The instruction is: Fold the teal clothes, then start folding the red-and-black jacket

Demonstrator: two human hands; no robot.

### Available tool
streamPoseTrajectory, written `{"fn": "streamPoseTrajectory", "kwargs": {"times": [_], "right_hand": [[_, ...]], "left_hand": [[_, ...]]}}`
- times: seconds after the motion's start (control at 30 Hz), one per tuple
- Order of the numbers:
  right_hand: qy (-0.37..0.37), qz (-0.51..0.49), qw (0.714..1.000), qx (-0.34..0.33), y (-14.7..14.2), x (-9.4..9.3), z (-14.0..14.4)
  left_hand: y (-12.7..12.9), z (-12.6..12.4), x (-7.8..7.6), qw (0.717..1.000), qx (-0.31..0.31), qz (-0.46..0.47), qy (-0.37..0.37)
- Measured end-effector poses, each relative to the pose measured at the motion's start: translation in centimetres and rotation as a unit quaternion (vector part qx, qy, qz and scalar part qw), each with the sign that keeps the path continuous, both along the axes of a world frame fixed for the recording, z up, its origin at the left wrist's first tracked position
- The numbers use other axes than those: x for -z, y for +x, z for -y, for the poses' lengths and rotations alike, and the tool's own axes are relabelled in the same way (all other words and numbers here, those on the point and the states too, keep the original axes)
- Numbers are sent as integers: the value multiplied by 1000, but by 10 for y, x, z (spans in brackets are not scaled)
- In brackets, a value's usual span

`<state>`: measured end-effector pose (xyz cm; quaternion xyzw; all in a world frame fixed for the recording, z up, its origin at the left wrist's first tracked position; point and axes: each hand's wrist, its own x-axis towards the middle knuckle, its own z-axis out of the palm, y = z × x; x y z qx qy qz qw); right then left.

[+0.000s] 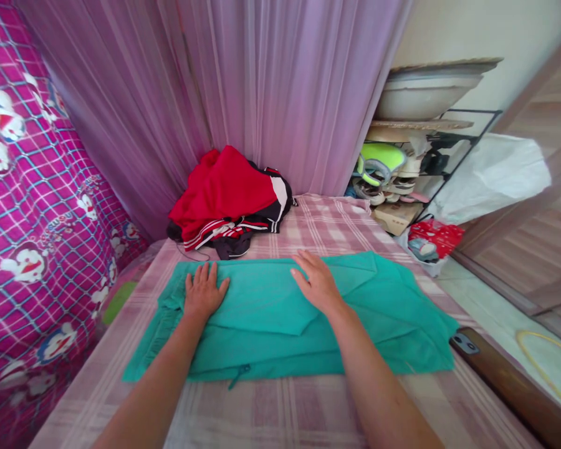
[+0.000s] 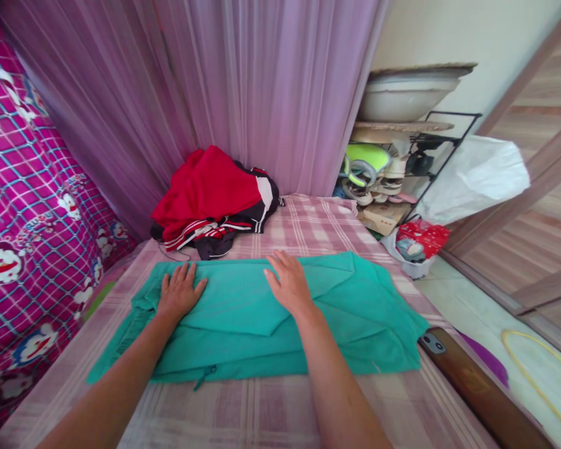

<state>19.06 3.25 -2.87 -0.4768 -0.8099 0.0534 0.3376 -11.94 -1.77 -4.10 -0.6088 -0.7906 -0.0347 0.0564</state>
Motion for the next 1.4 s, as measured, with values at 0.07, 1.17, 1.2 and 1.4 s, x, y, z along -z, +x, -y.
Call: {"fn": "streamPoseTrajectory", "kwargs": {"times": [0.07, 1.17, 1.2, 1.4], "right_hand": [[-51, -25, 998, 15, -4, 20, -4], [-71, -1, 996, 55, 13, 57, -13], [-71, 1, 996, 57, 13, 56, -13], [-74, 34, 995, 56, 12, 50, -14]], "left_hand": [[2, 1, -1, 1000, -2, 6, -5], [-10, 11, 0, 999, 19, 42, -29], [-9, 11, 0, 999, 18, 45, -24], [-8, 12, -2, 998, 17, 56, -24]]}}
